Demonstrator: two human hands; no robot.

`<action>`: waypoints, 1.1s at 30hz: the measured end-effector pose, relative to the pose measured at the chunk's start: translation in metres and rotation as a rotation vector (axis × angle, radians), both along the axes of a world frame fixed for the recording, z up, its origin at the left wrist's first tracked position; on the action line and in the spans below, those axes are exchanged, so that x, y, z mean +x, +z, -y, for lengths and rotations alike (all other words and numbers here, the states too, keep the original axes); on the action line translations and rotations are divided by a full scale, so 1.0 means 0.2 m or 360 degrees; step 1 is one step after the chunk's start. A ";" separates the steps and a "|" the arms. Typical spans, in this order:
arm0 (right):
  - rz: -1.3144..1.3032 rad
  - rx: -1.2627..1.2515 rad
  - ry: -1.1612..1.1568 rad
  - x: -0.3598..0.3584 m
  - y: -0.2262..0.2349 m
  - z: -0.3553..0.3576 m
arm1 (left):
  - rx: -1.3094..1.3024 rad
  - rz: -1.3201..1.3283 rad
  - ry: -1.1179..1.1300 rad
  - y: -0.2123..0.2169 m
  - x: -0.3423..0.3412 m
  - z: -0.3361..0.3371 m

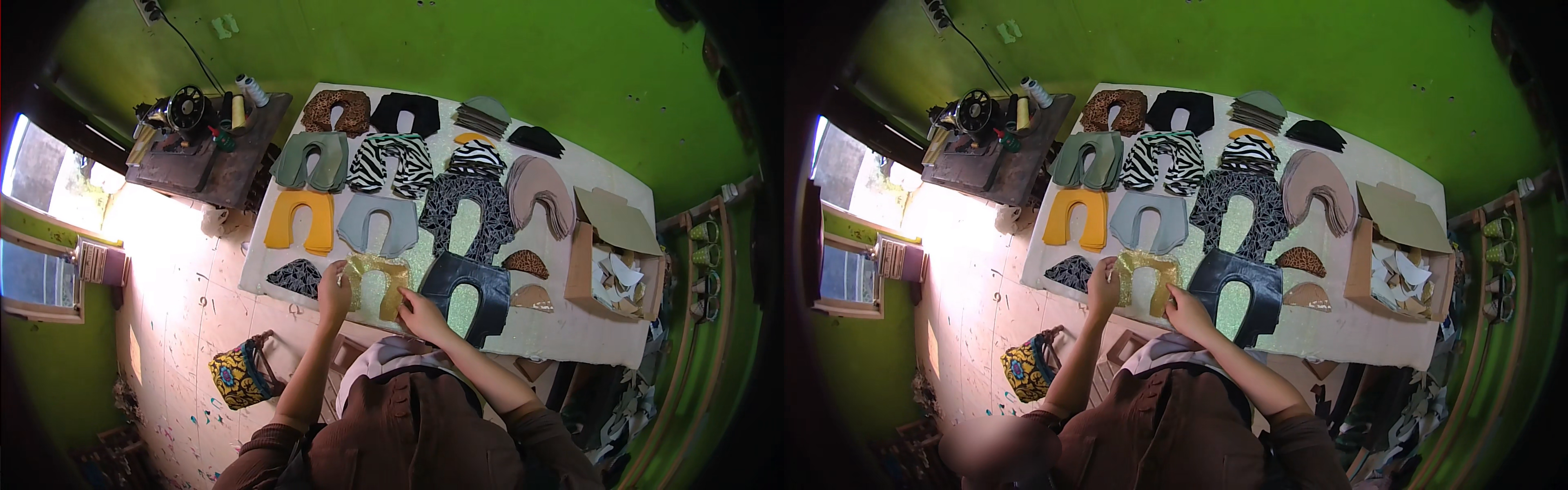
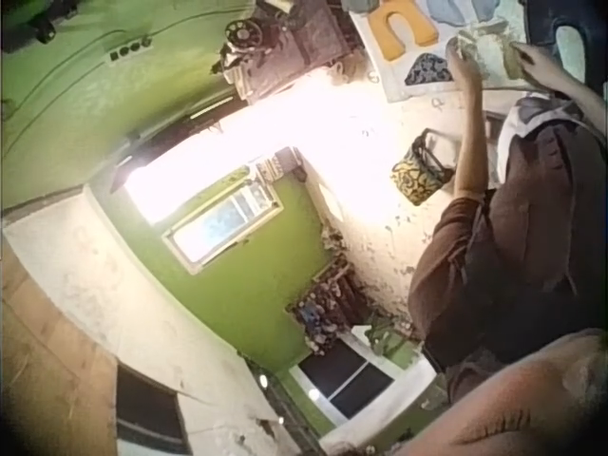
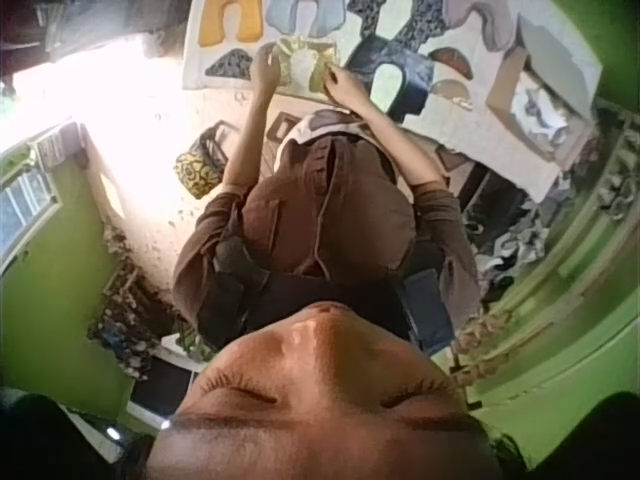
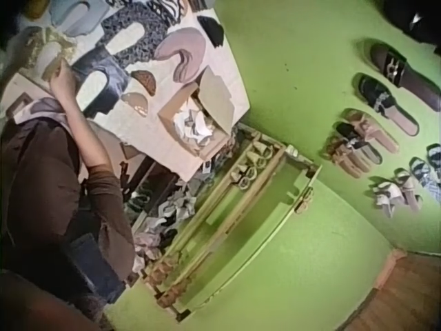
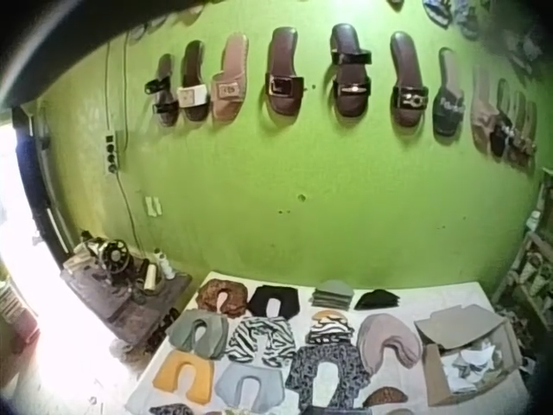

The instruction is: Organizing and sorting various cut material pieces for shoe manufacturing onto a table.

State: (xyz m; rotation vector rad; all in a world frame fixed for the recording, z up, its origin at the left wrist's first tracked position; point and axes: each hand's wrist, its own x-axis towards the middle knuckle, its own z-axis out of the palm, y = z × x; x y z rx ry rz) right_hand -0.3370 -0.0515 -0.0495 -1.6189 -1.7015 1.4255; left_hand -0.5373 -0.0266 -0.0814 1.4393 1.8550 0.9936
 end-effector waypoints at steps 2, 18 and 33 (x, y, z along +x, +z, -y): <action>-0.0014 -0.0063 -0.0004 0.01 0.01 0.00 | 0.0034 -0.0105 -0.0015 0.00 0.01 -0.01; 0.0492 0.0511 0.0096 -0.02 0.13 0.02 | 0.0173 -0.0301 -0.0100 0.09 0.04 0.01; 0.0930 0.1141 0.0579 -0.12 -0.13 -0.04 | 0.0077 -0.1238 -0.0751 0.00 0.15 0.10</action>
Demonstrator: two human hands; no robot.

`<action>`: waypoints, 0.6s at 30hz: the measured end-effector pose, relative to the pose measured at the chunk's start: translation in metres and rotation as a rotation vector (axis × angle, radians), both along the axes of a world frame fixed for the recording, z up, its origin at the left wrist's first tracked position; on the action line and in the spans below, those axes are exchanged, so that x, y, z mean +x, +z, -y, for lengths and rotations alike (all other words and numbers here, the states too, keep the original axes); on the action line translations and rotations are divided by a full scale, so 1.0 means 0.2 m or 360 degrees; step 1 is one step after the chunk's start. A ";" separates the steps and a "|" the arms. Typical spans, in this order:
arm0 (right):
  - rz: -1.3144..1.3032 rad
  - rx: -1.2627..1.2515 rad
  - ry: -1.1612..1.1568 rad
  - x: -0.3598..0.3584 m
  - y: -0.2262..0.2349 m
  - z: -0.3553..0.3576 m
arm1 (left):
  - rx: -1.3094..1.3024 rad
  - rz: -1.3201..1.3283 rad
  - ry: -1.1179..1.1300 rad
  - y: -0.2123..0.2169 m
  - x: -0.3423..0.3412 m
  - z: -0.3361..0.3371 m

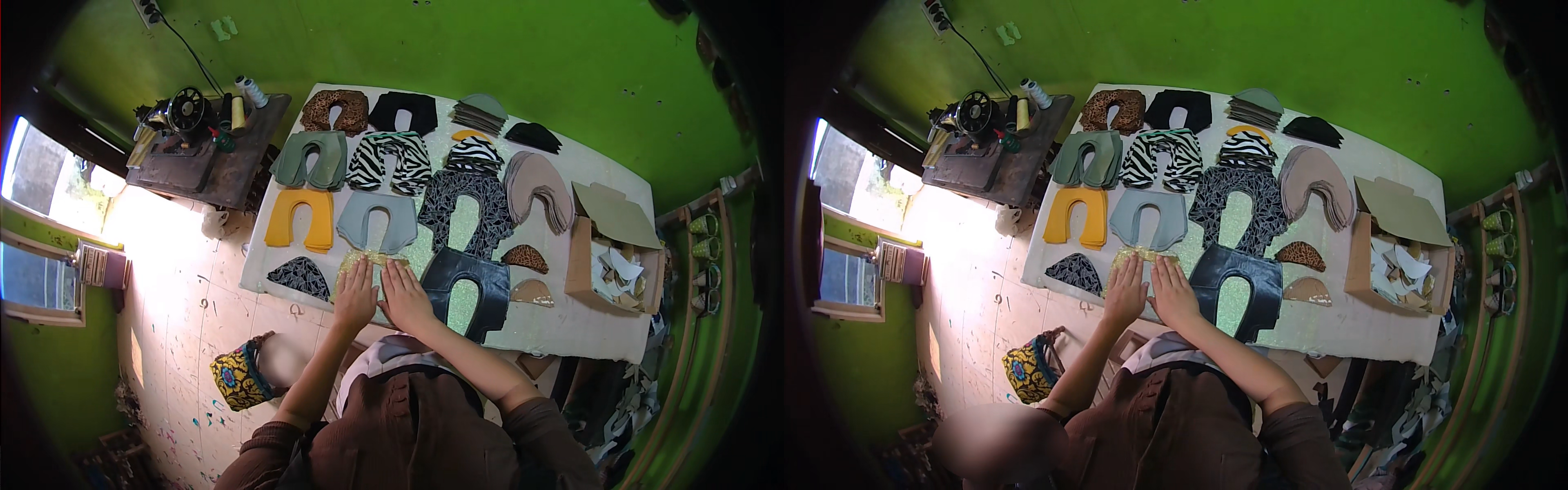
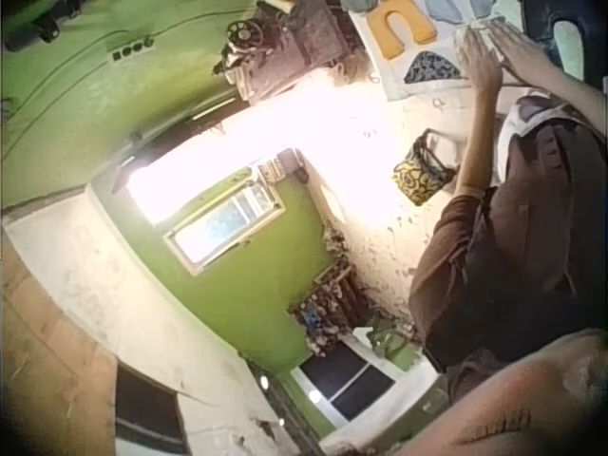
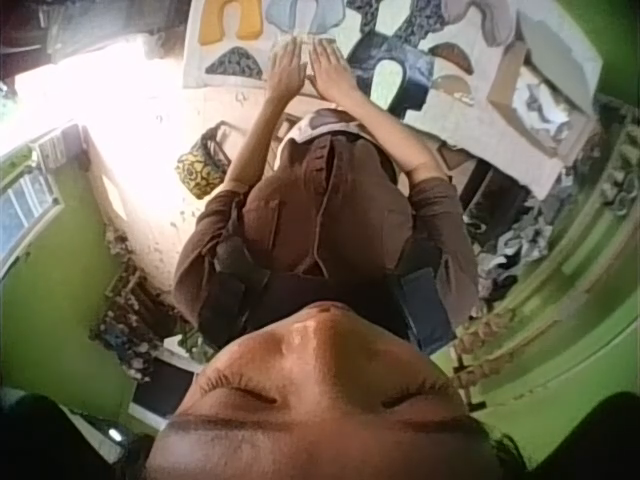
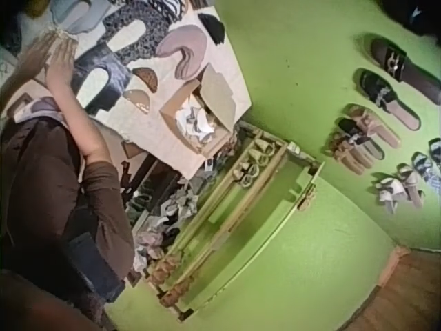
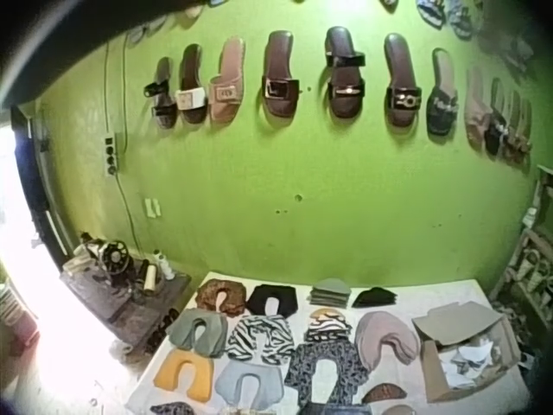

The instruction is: Organizing and sorting various cut material pieces for shoe manufacturing onto a table.

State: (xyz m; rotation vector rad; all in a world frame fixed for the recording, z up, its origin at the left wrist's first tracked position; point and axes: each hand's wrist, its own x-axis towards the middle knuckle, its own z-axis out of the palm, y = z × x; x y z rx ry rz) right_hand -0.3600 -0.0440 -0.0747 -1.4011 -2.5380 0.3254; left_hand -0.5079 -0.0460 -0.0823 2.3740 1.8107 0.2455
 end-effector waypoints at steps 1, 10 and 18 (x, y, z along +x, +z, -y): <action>0.0015 -0.0029 -0.0021 -0.01 -0.01 0.00 | -0.0014 0.0012 0.0013 -0.01 -0.01 0.00; -0.0185 -0.0039 0.0080 0.02 0.08 -0.03 | 0.0060 0.0078 0.0050 0.02 0.03 -0.03; -0.0665 -0.0084 -0.0120 0.26 0.24 0.09 | 0.0163 0.0531 -0.0102 0.24 0.28 -0.02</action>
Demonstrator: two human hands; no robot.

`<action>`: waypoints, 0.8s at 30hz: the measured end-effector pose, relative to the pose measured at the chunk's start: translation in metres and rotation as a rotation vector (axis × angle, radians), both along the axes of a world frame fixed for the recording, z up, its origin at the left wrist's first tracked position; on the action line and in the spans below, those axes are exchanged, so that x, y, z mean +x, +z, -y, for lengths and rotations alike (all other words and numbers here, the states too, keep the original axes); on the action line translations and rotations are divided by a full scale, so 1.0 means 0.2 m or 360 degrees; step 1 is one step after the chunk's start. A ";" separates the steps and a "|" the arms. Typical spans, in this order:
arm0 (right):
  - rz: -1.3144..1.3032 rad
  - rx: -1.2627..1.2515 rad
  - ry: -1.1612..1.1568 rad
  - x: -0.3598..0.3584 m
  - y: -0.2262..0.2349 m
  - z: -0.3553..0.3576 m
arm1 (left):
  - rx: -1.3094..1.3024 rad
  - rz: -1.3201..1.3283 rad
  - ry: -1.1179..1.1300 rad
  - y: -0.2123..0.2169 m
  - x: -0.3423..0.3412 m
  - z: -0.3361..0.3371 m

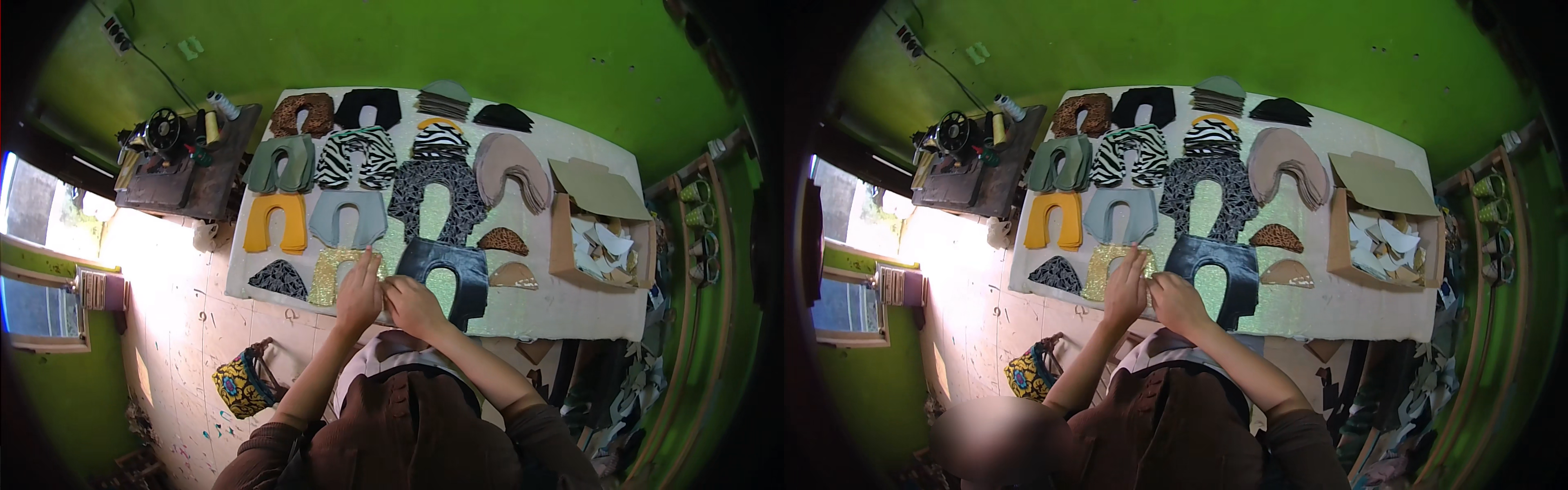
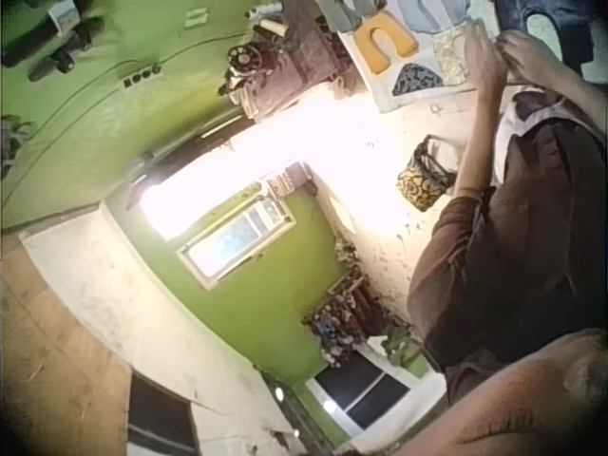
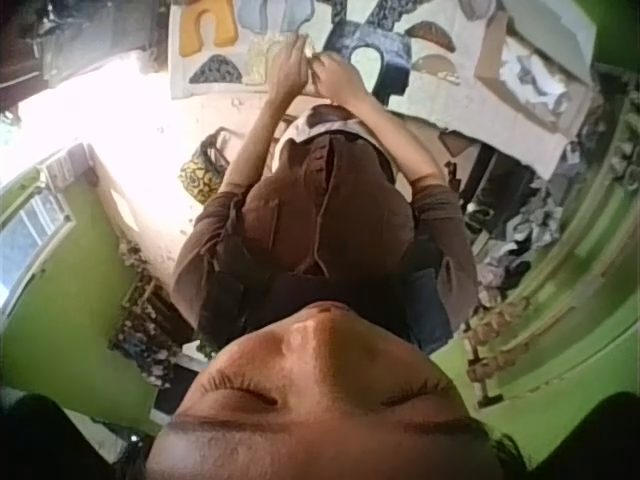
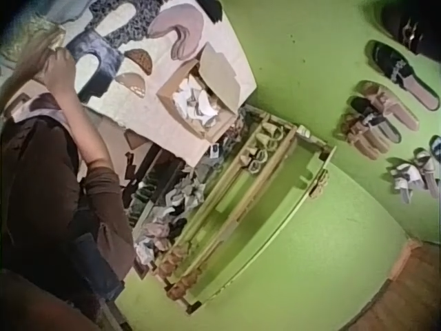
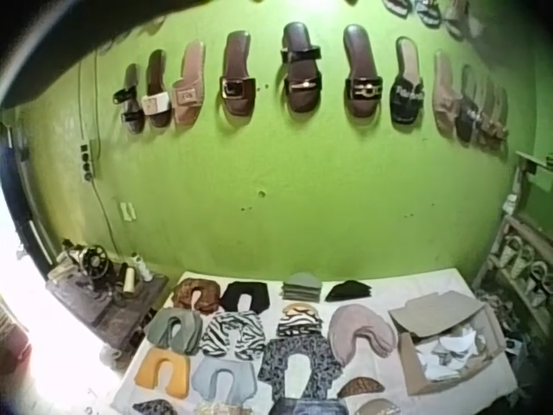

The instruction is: Organizing and sorting various cut material pieces for shoe manufacturing onto a table.

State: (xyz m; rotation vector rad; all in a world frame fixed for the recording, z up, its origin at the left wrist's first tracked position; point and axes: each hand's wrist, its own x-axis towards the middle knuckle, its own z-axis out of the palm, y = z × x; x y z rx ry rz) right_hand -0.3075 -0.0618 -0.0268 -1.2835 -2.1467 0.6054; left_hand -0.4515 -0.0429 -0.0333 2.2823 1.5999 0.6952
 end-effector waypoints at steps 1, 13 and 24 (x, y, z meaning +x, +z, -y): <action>-0.0031 0.0058 -0.0051 0.04 0.00 0.01 | 0.0088 0.0031 -0.0097 0.00 0.05 0.00; -0.0095 0.0103 -0.0564 0.66 0.09 0.13 | 0.0292 0.0026 -0.0482 0.14 0.65 0.01; -0.0181 0.0047 -0.0491 1.33 0.26 0.14 | 0.0373 0.0257 -0.0627 0.24 1.37 0.01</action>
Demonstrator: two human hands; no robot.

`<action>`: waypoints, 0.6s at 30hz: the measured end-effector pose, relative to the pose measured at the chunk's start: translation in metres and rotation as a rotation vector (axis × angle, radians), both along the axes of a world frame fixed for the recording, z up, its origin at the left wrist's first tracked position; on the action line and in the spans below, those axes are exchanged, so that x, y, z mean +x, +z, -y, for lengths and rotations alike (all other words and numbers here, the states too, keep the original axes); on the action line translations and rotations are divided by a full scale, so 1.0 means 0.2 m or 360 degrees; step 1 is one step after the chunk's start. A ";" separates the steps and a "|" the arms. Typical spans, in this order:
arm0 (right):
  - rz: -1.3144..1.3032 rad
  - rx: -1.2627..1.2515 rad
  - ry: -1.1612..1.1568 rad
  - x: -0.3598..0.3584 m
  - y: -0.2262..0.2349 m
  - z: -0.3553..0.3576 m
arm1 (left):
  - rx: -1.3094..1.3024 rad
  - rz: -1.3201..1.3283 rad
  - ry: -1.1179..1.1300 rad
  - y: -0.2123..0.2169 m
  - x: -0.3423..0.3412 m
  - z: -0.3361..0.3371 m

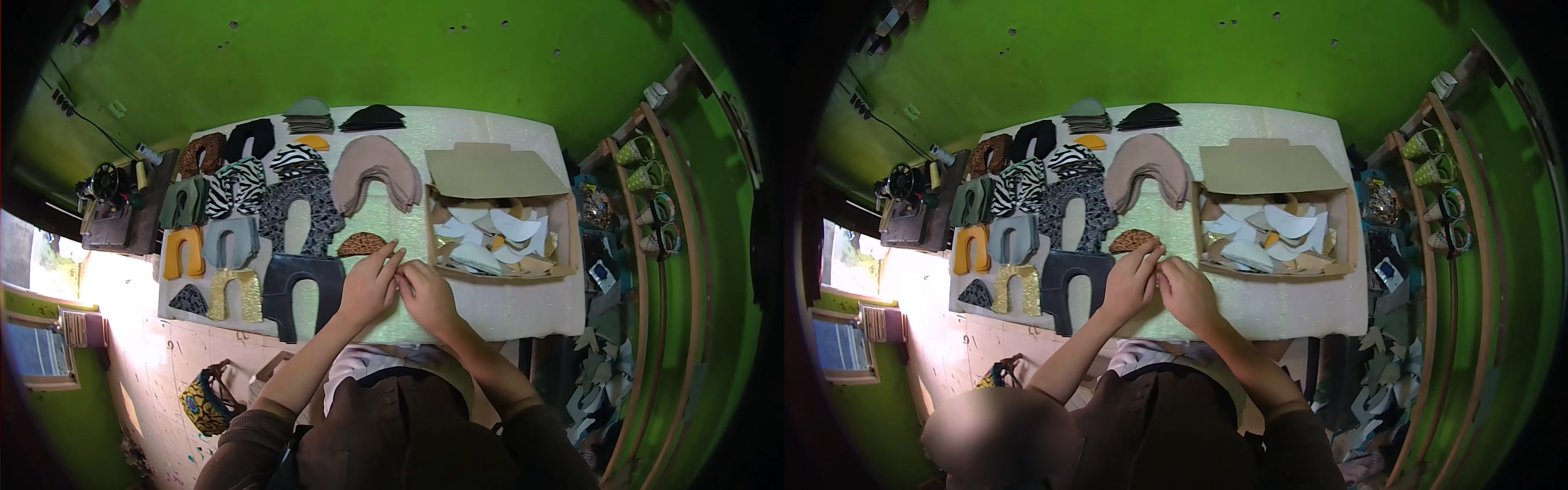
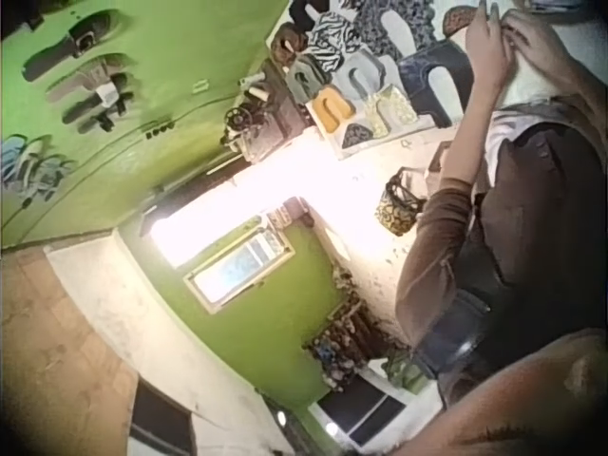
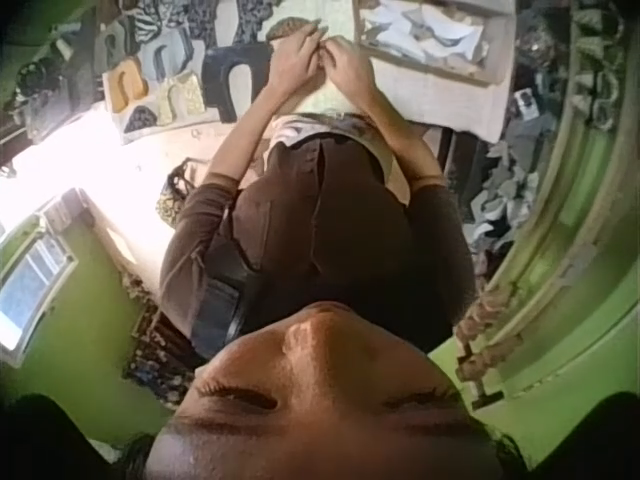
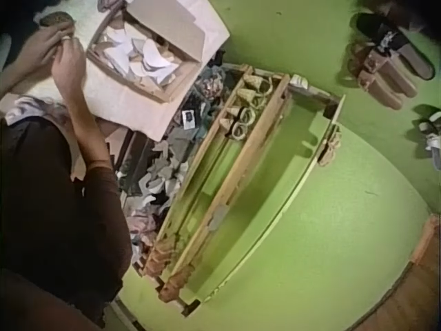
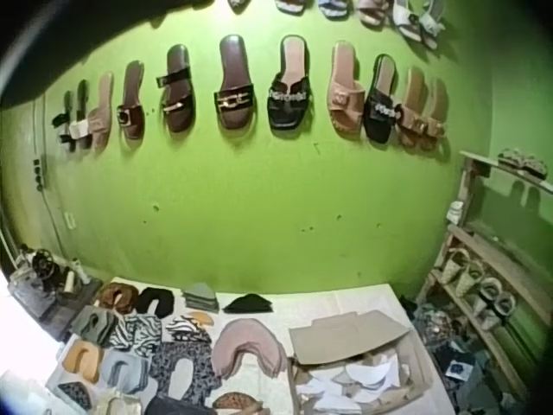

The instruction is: Organizing and sorting various cut material pieces for shoe manufacturing onto a table.

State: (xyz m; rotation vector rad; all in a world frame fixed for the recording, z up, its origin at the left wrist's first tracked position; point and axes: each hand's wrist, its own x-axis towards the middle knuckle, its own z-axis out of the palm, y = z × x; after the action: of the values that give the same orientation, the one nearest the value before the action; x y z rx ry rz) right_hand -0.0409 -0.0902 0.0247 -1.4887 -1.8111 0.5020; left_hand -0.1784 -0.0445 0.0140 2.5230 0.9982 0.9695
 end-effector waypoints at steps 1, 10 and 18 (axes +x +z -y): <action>0.0014 0.0014 0.0004 0.06 0.01 -0.01 | -0.0006 0.0014 0.0019 0.01 0.07 0.00; -0.0030 0.0032 -0.0245 0.62 0.10 -0.05 | 0.0008 0.0071 -0.0045 0.05 0.47 0.02; 0.0751 -0.0405 -0.0610 1.10 -0.11 -0.23 | -0.0121 -0.0084 -0.0065 0.03 0.64 -0.03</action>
State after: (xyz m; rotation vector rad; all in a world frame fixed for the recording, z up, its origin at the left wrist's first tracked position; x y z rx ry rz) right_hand 0.1798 -0.0449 0.0035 -2.2191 -1.7766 0.2019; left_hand -0.0505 -0.0388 0.0202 2.5078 0.9750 0.8415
